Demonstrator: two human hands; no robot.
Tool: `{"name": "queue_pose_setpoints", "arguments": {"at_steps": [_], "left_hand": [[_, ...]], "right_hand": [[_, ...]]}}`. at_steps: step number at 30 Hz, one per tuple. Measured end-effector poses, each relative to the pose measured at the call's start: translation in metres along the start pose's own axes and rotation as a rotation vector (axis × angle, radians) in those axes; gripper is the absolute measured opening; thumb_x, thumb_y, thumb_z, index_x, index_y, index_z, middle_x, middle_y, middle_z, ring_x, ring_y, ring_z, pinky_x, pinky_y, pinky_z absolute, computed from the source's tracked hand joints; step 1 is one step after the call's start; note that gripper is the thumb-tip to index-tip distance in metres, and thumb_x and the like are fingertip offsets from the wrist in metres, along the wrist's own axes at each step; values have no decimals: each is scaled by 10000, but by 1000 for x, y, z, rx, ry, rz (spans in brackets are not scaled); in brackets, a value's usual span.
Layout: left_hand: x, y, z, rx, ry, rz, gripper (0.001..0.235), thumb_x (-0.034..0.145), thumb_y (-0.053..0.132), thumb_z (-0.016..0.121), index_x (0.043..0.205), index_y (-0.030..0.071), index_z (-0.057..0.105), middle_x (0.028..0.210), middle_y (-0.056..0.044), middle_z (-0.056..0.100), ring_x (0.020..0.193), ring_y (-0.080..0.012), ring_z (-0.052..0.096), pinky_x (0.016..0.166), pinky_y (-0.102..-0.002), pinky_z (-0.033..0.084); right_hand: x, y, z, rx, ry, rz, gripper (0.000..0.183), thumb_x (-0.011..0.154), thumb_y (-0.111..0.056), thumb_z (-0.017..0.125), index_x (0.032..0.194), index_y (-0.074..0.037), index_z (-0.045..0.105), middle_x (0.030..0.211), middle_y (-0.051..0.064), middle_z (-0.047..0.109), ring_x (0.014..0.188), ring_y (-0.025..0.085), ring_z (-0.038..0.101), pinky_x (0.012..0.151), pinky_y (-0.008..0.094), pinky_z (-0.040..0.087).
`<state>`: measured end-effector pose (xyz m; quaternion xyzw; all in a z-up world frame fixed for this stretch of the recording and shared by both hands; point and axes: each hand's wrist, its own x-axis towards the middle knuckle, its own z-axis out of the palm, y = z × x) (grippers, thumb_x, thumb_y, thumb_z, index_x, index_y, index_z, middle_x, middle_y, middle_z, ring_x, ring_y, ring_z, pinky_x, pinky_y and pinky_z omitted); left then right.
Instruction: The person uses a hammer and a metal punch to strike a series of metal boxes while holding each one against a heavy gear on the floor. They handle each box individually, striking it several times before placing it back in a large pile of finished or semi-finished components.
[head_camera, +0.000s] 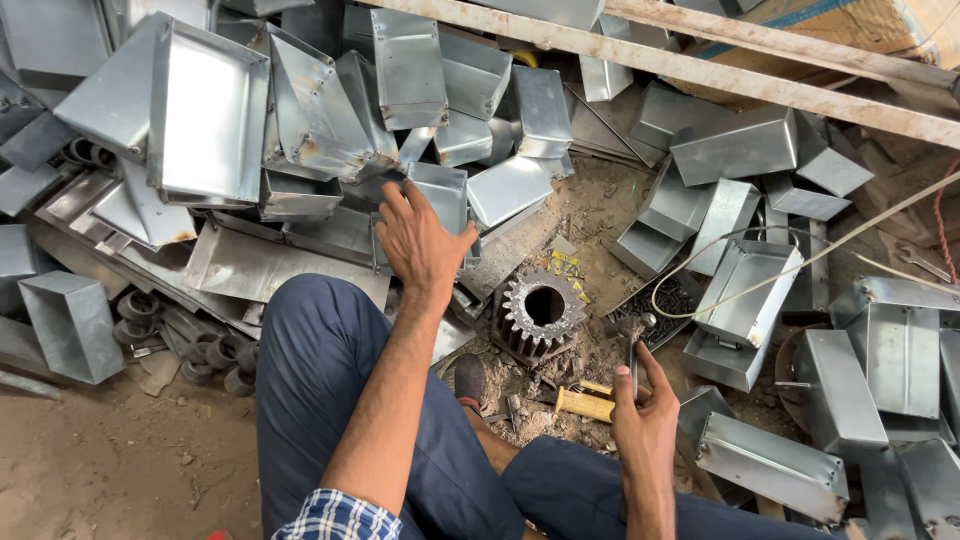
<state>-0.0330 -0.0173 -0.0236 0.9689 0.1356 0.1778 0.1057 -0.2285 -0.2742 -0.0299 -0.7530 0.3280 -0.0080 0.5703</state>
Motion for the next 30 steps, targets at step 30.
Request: {"name": "queue_pose_setpoints", "arguments": {"at_steps": [30], "left_hand": [[16,-6,4,6,-96,90,1222,663,763,805,1475,-67,424,1477,-234,422,1193,-392,469,933,-597,400]], "right_hand": [[1,-2,0,81,-40,-14,562,976,-228,643,1515,-110,535,617,-1,504,486,71,393,424,274,310]]}}
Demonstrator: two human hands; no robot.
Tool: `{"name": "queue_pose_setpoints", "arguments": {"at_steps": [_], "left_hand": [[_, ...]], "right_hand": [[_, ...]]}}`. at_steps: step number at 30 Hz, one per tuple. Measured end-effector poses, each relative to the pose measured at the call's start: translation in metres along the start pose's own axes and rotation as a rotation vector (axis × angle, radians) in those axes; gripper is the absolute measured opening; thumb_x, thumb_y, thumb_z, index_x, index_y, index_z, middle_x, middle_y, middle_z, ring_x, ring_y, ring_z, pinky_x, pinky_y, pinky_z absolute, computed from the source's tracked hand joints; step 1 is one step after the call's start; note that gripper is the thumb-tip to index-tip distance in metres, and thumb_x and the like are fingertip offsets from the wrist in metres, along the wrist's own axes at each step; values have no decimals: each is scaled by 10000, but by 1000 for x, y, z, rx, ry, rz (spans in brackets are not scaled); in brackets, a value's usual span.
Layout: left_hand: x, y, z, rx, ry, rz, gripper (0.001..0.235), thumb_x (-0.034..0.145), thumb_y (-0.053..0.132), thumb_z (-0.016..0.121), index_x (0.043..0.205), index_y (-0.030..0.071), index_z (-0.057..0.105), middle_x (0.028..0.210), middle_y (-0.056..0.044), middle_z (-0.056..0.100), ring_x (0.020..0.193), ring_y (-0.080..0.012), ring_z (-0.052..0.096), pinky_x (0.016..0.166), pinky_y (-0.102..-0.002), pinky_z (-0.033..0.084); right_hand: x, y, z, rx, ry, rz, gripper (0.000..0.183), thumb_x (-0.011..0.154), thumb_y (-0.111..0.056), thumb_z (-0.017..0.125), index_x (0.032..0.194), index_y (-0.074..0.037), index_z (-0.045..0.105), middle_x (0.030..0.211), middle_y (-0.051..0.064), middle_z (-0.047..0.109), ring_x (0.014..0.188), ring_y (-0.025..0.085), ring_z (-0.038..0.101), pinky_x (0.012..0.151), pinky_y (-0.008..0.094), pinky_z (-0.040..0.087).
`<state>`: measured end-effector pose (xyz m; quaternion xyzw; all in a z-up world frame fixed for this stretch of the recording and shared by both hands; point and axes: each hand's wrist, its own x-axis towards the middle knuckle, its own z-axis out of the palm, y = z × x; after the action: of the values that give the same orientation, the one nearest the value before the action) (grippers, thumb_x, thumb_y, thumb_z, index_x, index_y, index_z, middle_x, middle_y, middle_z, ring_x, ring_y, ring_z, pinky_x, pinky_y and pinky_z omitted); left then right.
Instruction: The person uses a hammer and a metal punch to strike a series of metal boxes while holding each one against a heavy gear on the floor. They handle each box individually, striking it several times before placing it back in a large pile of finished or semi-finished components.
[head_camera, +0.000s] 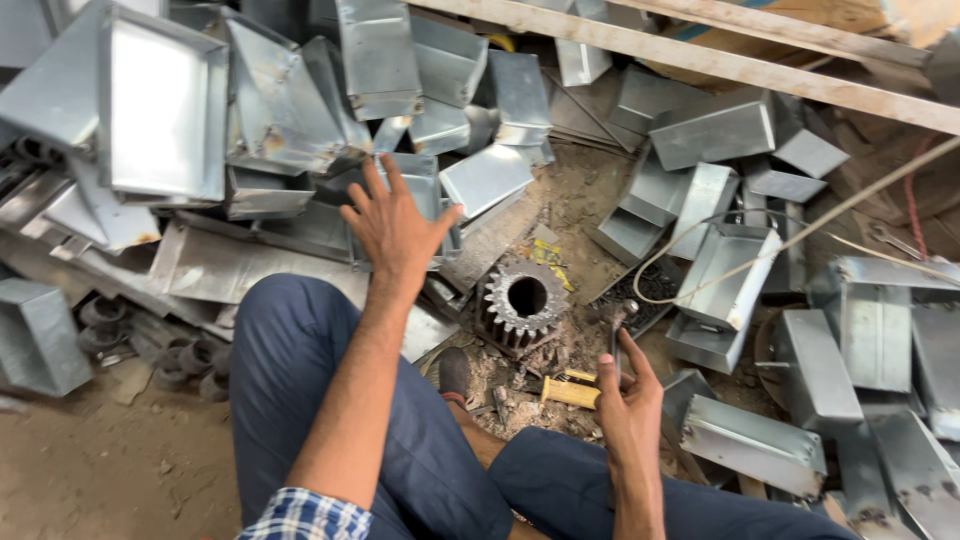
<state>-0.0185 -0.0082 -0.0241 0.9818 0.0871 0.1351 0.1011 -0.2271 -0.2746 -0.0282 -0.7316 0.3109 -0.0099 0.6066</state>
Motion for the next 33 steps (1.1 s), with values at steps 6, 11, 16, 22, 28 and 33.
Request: {"name": "queue_pose_setpoints", "arguments": {"at_steps": [6,11,16,22,28,33], "left_hand": [[-4,29,-24,-124,131,154,852,955,603,700,1473,-50,524,1502,-251,478,1203,-432,492,939,-612,384],[-46,121,-70,-353,-881,769,540,732,546,750,1145,200,780,1052,-111,777,1001,-299,722,908,-480,554],[-99,145,-121,-325,-1033,1262,560,722,488,771,1223,240,750,1128,-78,773,1054,-258,709,943,-470,511],[-77,110,-137,-364,-1049,1294,595,712,486,790,1234,207,734,1170,-89,748,1107,-285,671,960,-466,500],[-65,106,-151,-421,-1047,1340,633,702,485,810,1245,174,717,1213,-100,723,1160,-311,633,978,-462,488],[-72,149,-142,-627,-999,1440,666,693,484,826,1254,147,703,1248,-109,703,1204,-333,602,993,-459,479]], "right_hand": [[-2,-8,8,135,-40,-36,613,956,-182,614,1546,-126,458,682,-10,580,498,73,404,425,257,324],[-13,0,37,105,-133,-139,605,1008,-176,523,1590,-203,361,798,-38,565,587,59,465,481,225,406],[-13,29,80,156,-81,-110,468,1002,-115,544,1452,-175,432,737,77,555,600,131,428,516,294,354],[2,45,75,8,-187,-120,350,1010,-112,536,1324,-112,382,722,93,594,608,137,472,549,337,402],[-1,34,72,-104,-194,-125,364,1023,-160,549,1329,-95,363,743,116,663,602,174,519,565,352,434],[-4,42,57,-117,-65,-267,428,981,-179,608,1361,-85,434,955,176,699,821,226,661,715,373,531]]}}
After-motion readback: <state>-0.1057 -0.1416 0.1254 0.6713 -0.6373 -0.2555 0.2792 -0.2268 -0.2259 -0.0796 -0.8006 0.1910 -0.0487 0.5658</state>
